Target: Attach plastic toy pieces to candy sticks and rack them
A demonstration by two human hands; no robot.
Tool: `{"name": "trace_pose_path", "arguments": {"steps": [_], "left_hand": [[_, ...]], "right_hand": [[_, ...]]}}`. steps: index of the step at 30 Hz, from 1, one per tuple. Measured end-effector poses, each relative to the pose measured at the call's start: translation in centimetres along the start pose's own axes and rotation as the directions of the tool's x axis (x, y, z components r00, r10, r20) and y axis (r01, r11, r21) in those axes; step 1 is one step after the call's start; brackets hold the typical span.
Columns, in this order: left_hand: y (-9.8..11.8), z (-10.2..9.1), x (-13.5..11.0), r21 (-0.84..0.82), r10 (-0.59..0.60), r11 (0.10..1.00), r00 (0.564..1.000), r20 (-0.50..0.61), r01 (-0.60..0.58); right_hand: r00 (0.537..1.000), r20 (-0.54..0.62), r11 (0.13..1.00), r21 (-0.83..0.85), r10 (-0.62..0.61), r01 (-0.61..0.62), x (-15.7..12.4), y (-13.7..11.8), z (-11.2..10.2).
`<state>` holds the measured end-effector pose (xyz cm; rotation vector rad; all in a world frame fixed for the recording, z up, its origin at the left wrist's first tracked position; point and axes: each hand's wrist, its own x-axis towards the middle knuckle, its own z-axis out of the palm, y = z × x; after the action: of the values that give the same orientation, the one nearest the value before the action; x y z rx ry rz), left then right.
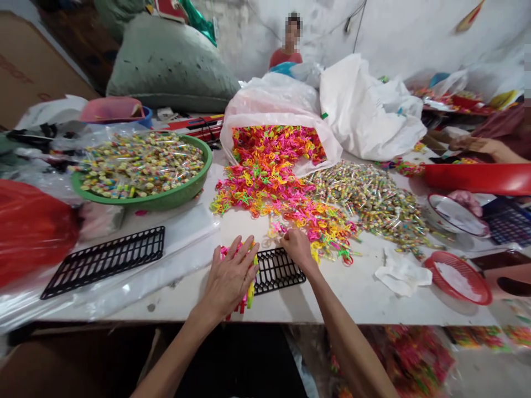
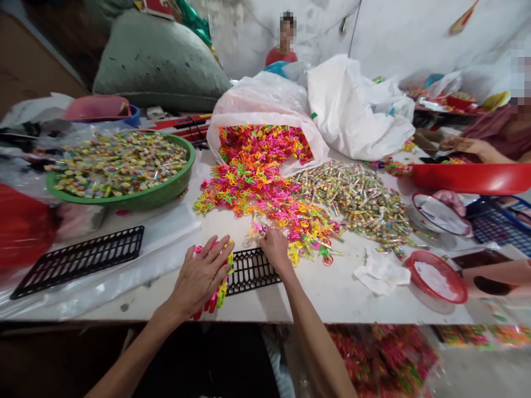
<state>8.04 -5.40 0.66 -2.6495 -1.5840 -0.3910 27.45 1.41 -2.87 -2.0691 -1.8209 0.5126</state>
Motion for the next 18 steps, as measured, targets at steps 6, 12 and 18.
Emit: {"name": "trace_pose_path", "arguments": {"steps": [6,12,18], "left_hand": [[0.0,0.1,-0.1,-0.024,-0.01,1.0,1.0,0.011,0.01],[-0.1,0.1,-0.1,-0.019,-0.003,1.0,0.999,0.049,0.004],[-0.2,0.3,0.0,-0.034,0.001,0.999,0.999,0.034,0.0]], "right_hand": [[0.943,0.331,0.666,0.705,-0.005,-0.244,-6.9,-0.2,2.0],[0.972,0.192,0.548,0.832,-0.135,-0.088,-10.3,-1.3,5.3],[0.92,0.081,0.848,0.427,-0.382,0.315,-9.9,-0.8,4.0]]}}
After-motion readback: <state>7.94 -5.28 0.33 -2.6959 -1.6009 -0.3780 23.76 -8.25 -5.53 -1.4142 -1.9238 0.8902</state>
